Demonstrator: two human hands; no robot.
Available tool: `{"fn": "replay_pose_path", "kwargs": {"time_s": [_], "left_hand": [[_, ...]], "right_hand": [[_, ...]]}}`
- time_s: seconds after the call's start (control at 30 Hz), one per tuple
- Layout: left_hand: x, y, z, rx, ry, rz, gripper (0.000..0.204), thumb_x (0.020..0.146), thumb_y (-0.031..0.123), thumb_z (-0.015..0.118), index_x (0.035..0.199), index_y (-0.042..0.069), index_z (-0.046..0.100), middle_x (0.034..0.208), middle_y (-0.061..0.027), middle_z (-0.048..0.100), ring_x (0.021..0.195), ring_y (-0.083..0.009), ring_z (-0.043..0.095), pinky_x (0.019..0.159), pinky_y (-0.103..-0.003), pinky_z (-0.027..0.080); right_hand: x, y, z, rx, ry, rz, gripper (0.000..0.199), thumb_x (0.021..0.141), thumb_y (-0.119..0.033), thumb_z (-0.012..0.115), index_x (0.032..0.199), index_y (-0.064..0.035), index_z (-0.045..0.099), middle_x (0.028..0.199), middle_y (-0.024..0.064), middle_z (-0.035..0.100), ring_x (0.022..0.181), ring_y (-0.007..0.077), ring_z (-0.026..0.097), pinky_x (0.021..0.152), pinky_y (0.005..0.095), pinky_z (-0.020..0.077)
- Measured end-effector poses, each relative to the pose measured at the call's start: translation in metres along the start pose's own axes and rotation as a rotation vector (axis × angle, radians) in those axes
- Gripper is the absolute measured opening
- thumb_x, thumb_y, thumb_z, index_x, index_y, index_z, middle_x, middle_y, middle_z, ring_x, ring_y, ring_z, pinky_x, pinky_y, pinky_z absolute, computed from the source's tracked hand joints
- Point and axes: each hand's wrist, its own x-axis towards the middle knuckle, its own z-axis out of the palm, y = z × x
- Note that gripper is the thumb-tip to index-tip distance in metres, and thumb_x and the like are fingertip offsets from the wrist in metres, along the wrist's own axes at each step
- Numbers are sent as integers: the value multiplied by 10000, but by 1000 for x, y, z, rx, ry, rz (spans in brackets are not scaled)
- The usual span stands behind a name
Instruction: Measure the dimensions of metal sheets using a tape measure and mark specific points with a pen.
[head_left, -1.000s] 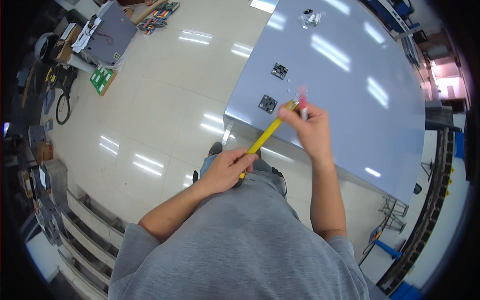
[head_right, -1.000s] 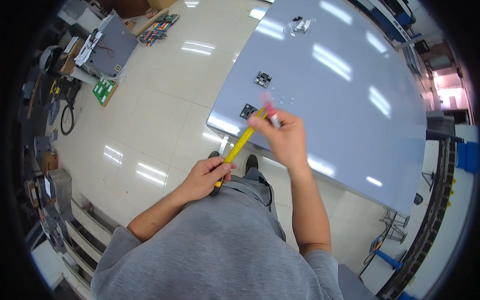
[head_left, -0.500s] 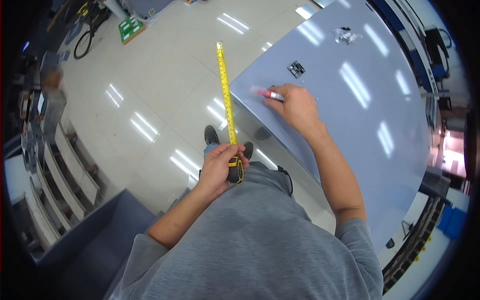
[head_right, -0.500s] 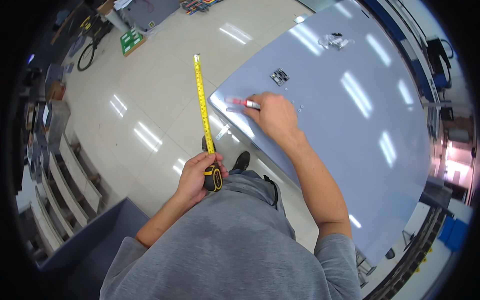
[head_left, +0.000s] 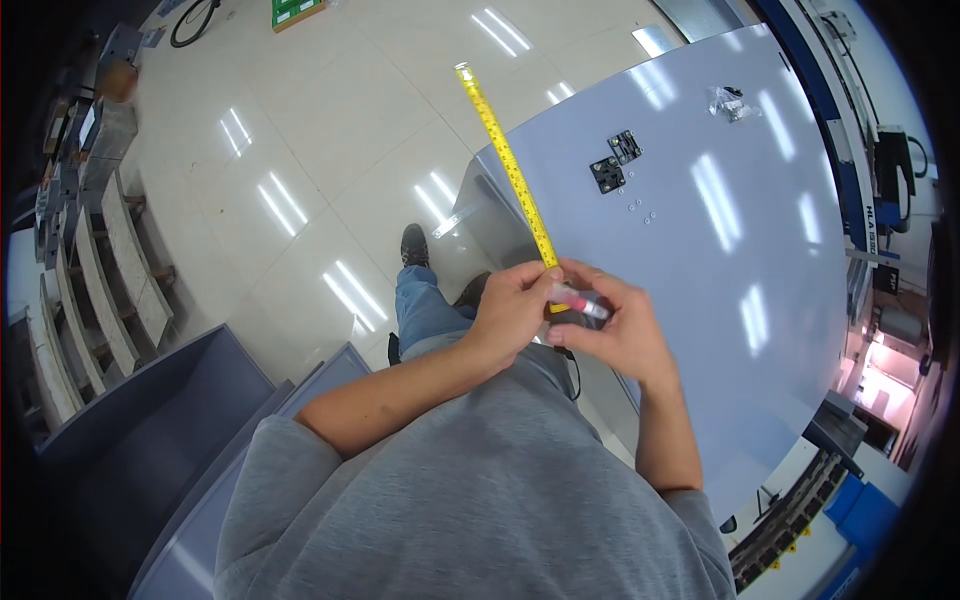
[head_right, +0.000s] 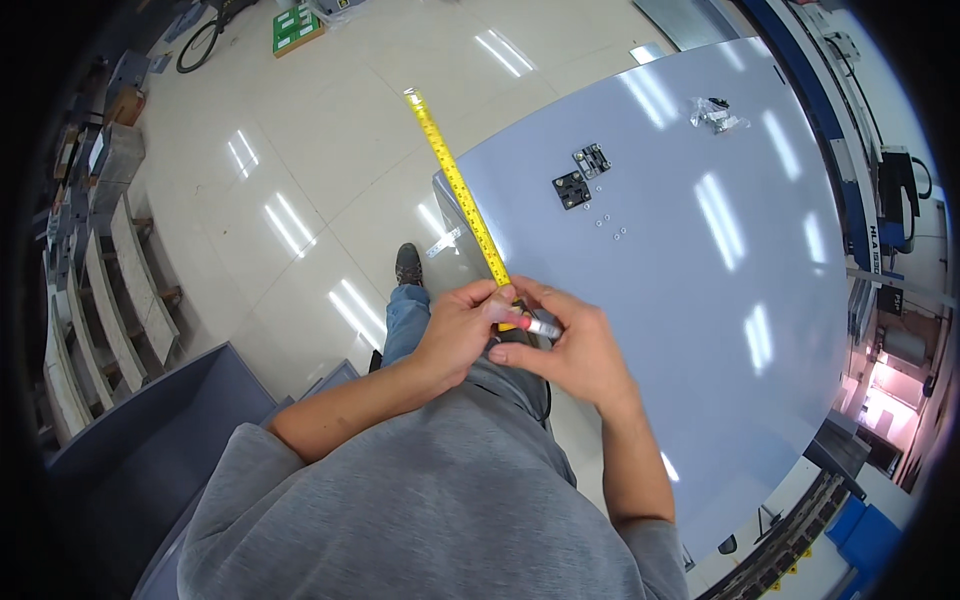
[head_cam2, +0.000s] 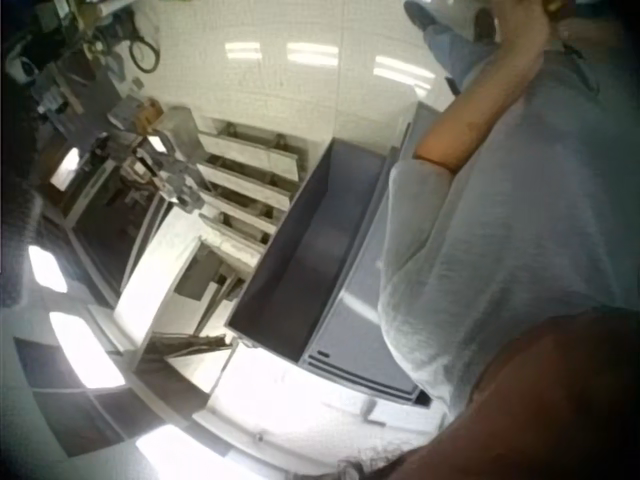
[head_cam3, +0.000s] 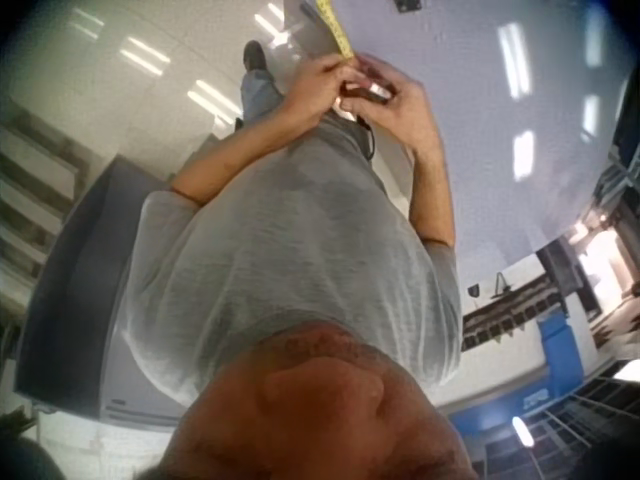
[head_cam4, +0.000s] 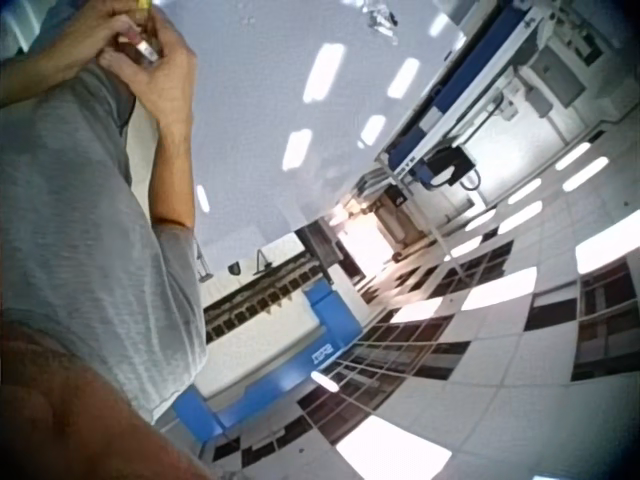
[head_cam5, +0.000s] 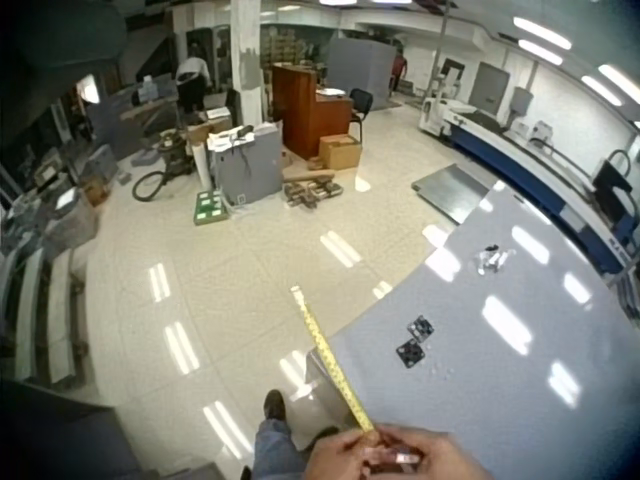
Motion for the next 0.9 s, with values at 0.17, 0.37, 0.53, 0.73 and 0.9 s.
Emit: {"fn": "replay_pose_path", "kwargs": {"time_s": [0.17, 0.37, 0.53, 0.73, 0.9], "left_hand": [[15, -9, 12, 28, -47, 35, 207, 988, 114, 577, 966, -40, 713, 802, -63, 693, 646, -92, 557, 565, -213, 456], [33, -4, 10, 140, 5, 87, 177, 951, 132, 635, 919, -26, 709, 772, -65, 692, 588, -114, 558, 529, -239, 454], [47, -3, 5, 466, 138, 269, 164, 894, 155, 708, 857, -4, 699, 738, -66, 679, 560, -143, 564, 519, -275, 457], [46, 3, 1, 930, 220, 411, 325, 808, 220, 828, 944, -28, 667, 824, -96, 661, 612, -152, 553, 556, -275, 440], [53, -6, -8, 1032, 360, 621, 626, 756, 317, 868, 1203, -17, 582, 1204, -193, 588, 952, -265, 588, 781, -357, 486]], "right_hand": [[-11, 16, 4, 20, 104, 61, 645, 707, -90, 841, 1318, -6, 651, 1091, 96, 733, 861, 183, 634, 826, 280, 503], [-21, 27, -16, -66, 41, 140, 591, 725, -98, 809, 1296, -27, 674, 1126, 107, 722, 868, 199, 624, 827, 297, 494], [-25, 38, -23, -105, 27, 180, 560, 730, -110, 805, 1275, -45, 693, 1118, 105, 718, 852, 205, 615, 810, 303, 486], [-28, 41, -24, -161, 21, 185, 552, 727, -127, 809, 1265, -58, 703, 1103, 102, 717, 842, 208, 614, 791, 300, 481], [-32, 36, -24, -194, 22, 210, 559, 728, -151, 809, 1271, -68, 702, 1085, 105, 713, 840, 218, 619, 787, 301, 485]]}}
